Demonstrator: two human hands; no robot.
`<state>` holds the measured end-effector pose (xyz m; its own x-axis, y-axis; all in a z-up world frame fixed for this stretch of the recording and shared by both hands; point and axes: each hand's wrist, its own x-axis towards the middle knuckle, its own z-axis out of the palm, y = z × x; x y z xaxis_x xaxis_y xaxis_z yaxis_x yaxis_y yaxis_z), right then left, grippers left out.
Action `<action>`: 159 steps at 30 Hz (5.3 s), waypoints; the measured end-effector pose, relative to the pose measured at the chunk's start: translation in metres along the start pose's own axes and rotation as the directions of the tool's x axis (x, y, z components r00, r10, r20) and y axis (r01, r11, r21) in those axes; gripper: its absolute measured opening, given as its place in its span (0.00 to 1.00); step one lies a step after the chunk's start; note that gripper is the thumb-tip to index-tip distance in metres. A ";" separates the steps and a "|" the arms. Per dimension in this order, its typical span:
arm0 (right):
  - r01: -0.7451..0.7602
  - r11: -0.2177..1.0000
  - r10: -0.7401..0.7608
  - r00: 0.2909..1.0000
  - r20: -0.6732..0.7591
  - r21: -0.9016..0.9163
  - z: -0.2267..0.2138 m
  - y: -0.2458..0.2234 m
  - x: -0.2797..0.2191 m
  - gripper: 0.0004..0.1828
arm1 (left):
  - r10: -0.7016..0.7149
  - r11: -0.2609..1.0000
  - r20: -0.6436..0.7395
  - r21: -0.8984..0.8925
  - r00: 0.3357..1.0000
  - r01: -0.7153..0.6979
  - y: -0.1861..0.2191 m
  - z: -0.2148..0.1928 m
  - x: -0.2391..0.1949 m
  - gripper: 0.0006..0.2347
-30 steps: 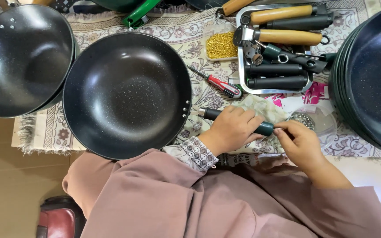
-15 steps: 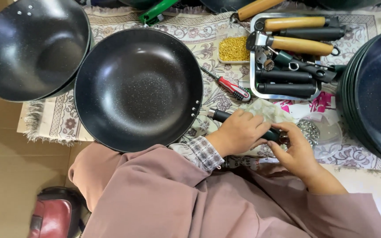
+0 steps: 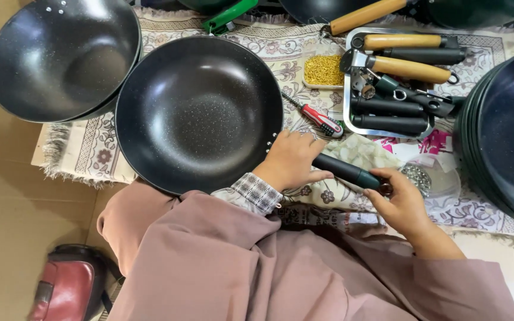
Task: Wiping woks clean and attaching handles using a screwdriver and screws.
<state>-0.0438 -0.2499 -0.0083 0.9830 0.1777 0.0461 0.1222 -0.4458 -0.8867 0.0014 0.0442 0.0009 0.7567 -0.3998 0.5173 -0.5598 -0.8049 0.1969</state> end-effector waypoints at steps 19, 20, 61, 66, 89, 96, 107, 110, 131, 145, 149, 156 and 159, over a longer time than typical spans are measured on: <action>-0.260 0.938 0.223 0.959 0.174 0.230 0.001 -0.021 -0.009 0.18 | -0.025 0.997 0.065 -0.076 0.998 0.030 0.006 -0.001 -0.013 0.26; -0.282 0.931 0.248 0.954 0.168 0.232 0.002 -0.018 -0.010 0.18 | -0.030 0.995 0.083 -0.092 0.996 0.037 0.006 -0.002 -0.013 0.25; 0.123 0.978 -0.111 0.990 0.082 -0.166 -0.032 -0.047 -0.028 0.08 | 0.177 0.955 0.013 -0.242 0.984 -0.168 0.070 -0.024 0.015 0.15; 0.037 0.992 -0.041 0.999 0.027 0.123 -0.022 -0.015 -0.034 0.04 | 0.265 0.953 -0.074 -0.131 0.962 -0.272 0.065 -0.004 0.011 0.18; 0.581 0.494 -0.636 0.749 0.187 -0.647 -0.033 -0.056 -0.022 0.14 | 0.276 0.948 0.027 -0.171 0.961 -0.267 0.064 -0.020 0.017 0.19; 0.651 0.281 -0.744 0.612 0.268 -0.705 -0.030 -0.064 -0.017 0.11 | 0.271 0.951 0.033 -0.165 0.962 -0.263 0.064 -0.019 0.017 0.17; 0.663 0.261 -0.751 0.596 0.284 -0.701 -0.031 -0.068 -0.018 0.11 | 0.284 0.946 0.038 -0.173 0.958 -0.274 0.063 -0.020 0.015 0.19; 0.651 0.378 -0.711 0.659 0.244 -0.658 -0.028 -0.052 -0.022 0.12 | 0.279 0.948 0.041 -0.171 0.959 -0.269 0.063 -0.021 0.014 0.19; -0.025 0.999 0.025 1.000 -0.012 -0.048 -0.001 -0.027 -0.033 0.19 | 0.290 0.951 0.085 -0.140 0.953 -0.277 0.063 -0.015 0.009 0.20; -0.004 0.991 0.009 0.999 0.036 -0.134 -0.026 -0.045 -0.026 0.11 | 0.285 0.951 0.089 -0.152 0.954 -0.270 0.061 -0.020 0.011 0.20; -0.017 0.995 0.022 0.998 0.053 -0.094 -0.019 -0.035 -0.030 0.11 | 0.280 0.951 0.099 -0.162 0.955 -0.262 0.062 -0.021 0.011 0.20; -0.108 0.985 0.108 0.994 -0.008 -0.138 -0.003 -0.025 -0.031 0.19 | 0.286 0.952 0.105 -0.147 0.953 -0.269 0.063 -0.022 0.011 0.20; -0.128 0.979 0.121 0.991 -0.056 -0.159 0.005 -0.022 -0.034 0.18 | 0.285 0.952 0.104 -0.143 0.953 -0.270 0.062 -0.018 0.011 0.20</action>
<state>-0.0807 -0.2418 0.0077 0.9967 0.0728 -0.0357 0.0150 -0.5983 -0.8011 -0.0310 -0.0020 0.0339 0.5965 -0.6562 0.4621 -0.7852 -0.5963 0.1668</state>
